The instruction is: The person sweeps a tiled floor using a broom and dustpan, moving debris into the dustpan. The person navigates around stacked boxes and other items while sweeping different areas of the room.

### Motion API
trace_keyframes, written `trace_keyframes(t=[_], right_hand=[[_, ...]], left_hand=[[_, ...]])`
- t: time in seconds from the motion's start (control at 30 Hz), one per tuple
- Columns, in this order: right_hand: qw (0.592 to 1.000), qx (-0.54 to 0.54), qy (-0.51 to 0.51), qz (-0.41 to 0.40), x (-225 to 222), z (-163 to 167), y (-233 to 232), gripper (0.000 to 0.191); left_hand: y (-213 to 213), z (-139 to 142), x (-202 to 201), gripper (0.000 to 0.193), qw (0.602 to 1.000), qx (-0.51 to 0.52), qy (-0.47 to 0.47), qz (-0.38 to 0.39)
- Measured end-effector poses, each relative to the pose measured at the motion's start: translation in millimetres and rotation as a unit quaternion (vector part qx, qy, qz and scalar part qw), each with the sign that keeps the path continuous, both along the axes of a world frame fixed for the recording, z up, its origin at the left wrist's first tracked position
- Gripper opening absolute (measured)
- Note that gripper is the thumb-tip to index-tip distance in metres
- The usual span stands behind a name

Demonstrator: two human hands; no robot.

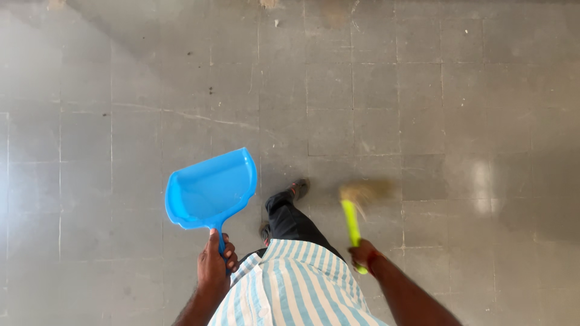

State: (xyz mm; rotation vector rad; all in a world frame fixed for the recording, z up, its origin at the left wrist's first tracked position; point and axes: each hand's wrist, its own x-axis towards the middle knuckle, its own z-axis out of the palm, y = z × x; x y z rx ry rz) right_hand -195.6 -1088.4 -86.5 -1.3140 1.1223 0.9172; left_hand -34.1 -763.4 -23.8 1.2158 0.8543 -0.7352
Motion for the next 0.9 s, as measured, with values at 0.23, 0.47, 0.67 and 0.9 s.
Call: trace_keyframes(t=[0.23,0.47,0.67,0.9], right_hand=[[0.991,-0.034,-0.119,0.043,60.0,46.2,49.5,0.033],[0.957,-0.186,-0.184,-0.124,18.5,71.0,49.4,0.075],[0.942,-0.232,-0.087,-0.227,-72.2,50.7,12.8,0.053],[0.923,-0.084,0.025,-0.375,-74.6,29.3,-58.8,0.022]], left_hand=[[36.2,-5.3,-75.1,0.041,1.0,-0.011,0.014,0.022],[29.7,0.0,-103.8,0.04,0.999,-0.042,0.002,0.015],[18.5,3.3,-103.1,0.041,0.998,-0.067,-0.017,0.013],[-27.2,3.6,-88.1,0.04,1.0,-0.01,0.018,0.019]])
